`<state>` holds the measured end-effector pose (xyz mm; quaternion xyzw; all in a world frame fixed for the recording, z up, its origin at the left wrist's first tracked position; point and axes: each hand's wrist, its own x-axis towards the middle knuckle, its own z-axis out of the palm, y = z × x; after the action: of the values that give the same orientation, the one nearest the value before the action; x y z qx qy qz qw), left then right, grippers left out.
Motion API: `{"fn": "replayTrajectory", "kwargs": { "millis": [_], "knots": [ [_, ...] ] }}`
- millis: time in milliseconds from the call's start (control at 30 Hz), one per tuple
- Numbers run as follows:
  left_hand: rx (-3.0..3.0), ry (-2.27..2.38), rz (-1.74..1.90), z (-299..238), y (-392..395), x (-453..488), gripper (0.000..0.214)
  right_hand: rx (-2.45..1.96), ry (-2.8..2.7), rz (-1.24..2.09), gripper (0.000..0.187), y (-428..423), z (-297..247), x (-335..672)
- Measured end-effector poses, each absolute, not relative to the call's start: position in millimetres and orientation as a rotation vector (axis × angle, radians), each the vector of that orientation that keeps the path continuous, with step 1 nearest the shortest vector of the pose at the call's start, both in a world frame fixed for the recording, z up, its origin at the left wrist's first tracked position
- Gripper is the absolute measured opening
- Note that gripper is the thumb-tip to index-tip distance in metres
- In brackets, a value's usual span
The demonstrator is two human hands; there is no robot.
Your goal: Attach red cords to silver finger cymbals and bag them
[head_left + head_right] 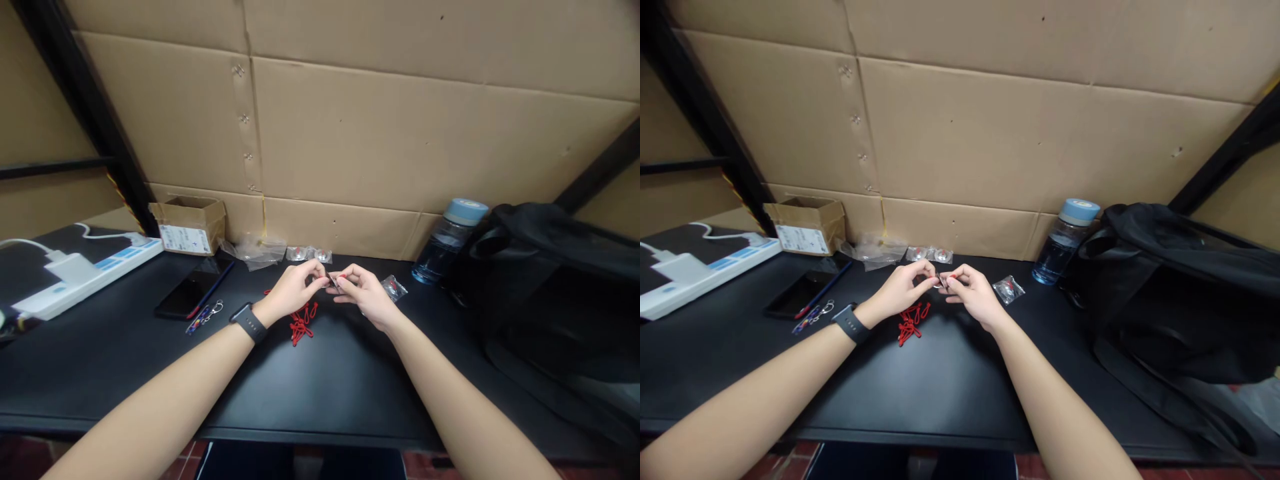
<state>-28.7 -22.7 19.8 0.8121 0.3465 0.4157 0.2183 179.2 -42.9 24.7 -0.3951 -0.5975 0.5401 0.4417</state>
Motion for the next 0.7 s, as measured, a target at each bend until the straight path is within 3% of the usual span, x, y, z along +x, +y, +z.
{"fn": "replayTrajectory", "kwargs": {
  "millis": [500,700],
  "knots": [
    [2.302,0.845,1.085,13.5,-23.6,-22.0,0.007,-0.928,-1.587,1.39,0.035,-39.2,21.7,180.3],
    [2.368,0.798,1.064,15.6,-24.9,-22.0,0.01,-0.944,-1.436,1.462,0.027,-40.1,26.1,180.3]
  ]
}}
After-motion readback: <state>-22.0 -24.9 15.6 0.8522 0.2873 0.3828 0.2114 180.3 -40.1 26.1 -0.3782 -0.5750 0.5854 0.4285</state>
